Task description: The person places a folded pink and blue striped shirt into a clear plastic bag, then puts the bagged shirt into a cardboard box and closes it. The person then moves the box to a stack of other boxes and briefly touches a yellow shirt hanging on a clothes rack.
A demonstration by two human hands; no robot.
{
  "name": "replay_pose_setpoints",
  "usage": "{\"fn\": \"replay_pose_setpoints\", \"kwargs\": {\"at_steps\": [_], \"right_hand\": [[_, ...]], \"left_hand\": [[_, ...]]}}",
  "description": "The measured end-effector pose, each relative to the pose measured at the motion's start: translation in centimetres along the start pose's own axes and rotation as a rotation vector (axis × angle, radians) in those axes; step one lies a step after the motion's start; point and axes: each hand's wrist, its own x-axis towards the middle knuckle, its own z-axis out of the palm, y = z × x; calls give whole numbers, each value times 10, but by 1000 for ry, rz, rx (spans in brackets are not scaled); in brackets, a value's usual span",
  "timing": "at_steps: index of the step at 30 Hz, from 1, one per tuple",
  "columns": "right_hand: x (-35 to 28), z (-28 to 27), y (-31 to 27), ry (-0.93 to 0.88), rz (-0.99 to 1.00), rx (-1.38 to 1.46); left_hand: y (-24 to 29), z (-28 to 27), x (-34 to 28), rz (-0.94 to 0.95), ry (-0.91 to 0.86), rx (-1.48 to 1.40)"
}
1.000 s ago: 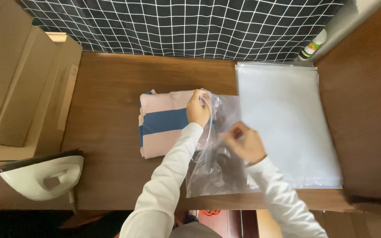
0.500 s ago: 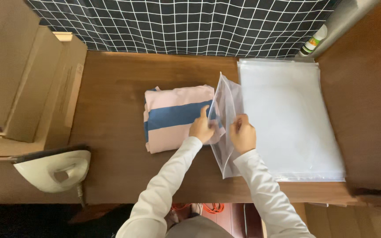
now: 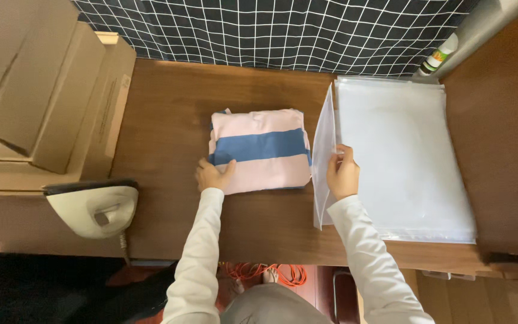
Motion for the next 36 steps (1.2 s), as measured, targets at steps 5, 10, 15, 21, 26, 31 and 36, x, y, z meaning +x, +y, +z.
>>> {"fn": "replay_pose_setpoints", "kwargs": {"at_steps": [5, 10, 15, 21, 26, 31, 36], "right_hand": [[-12, 17, 3, -114, -66, -24], [-18, 37, 31, -137, -98, -264], [-17, 30, 28, -154, 78, -405], [-20, 0, -20, -213, 101, -375], [-20, -1, -35, -240, 47, -369], [-23, 4, -50, -295, 41, -441], [-29, 37, -27, -362, -30, -592]], "left_hand": [[2, 11, 9, -72, -134, -95], [18, -6, 14, -102, -280, -219], [46, -53, -14, -117, -540, -388], [49, -51, -35, -202, -612, -884], [8, -33, -1, -91, -583, -835], [-8, -59, 3, -62, -516, -900], [20, -73, -6, -150, -425, -1371]]}}
